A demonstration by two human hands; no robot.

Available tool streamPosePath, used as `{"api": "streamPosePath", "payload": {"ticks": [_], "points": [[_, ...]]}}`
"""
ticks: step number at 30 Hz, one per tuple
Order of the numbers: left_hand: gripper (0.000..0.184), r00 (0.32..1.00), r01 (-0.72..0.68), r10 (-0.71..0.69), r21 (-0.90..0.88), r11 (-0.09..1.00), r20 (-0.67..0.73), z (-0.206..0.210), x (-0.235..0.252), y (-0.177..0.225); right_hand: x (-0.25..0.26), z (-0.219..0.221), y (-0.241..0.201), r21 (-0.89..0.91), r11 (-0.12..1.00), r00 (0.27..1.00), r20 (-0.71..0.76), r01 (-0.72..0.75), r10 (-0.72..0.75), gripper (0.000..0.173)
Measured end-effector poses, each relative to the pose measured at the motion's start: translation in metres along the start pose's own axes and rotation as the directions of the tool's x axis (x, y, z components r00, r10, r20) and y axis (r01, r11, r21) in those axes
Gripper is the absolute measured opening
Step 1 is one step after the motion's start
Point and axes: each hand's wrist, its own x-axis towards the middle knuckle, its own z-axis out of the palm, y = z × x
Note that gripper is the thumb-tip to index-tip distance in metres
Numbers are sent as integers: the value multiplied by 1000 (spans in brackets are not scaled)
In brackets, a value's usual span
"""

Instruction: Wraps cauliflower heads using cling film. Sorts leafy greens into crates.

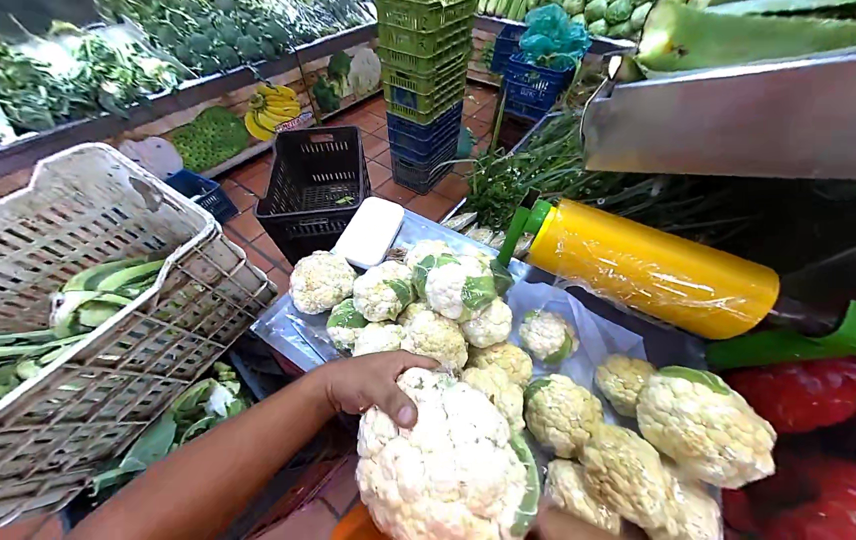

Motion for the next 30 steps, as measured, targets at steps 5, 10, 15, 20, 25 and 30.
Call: {"api": "streamPosePath", "payload": {"ticks": [5, 10, 15, 20, 25, 30], "points": [[80, 1000, 20, -17, 118, 993, -22, 22, -1, 18, -21, -73, -56, -80, 996, 913, -409, -29, -6, 29], [89, 990, 111, -71, 362, 926, -120, 47, 2, 46, 3, -57, -123, -224, 958, 968, -219, -176, 127, 28], [92, 987, 130, -81, 409, 903, -136, 47, -5, 50, -31, -86, -117, -154, 987, 941, -325, 41, -90, 21], [94, 986, 138, -80, 453, 881, -145, 58, -3, 58, -10, -79, -136, -138, 978, 910, -403, -159, 91, 36], [96, 976, 201, -131, 497, 844, -174, 78, 2, 74, 45, -63, -162, -191, 942, 940, -258, -275, 222, 18], [86, 985, 149, -94, 435, 888, -146, 64, -9, 66, 19, -96, -150, 92, 989, 867, -478, -112, 143, 14]]}}
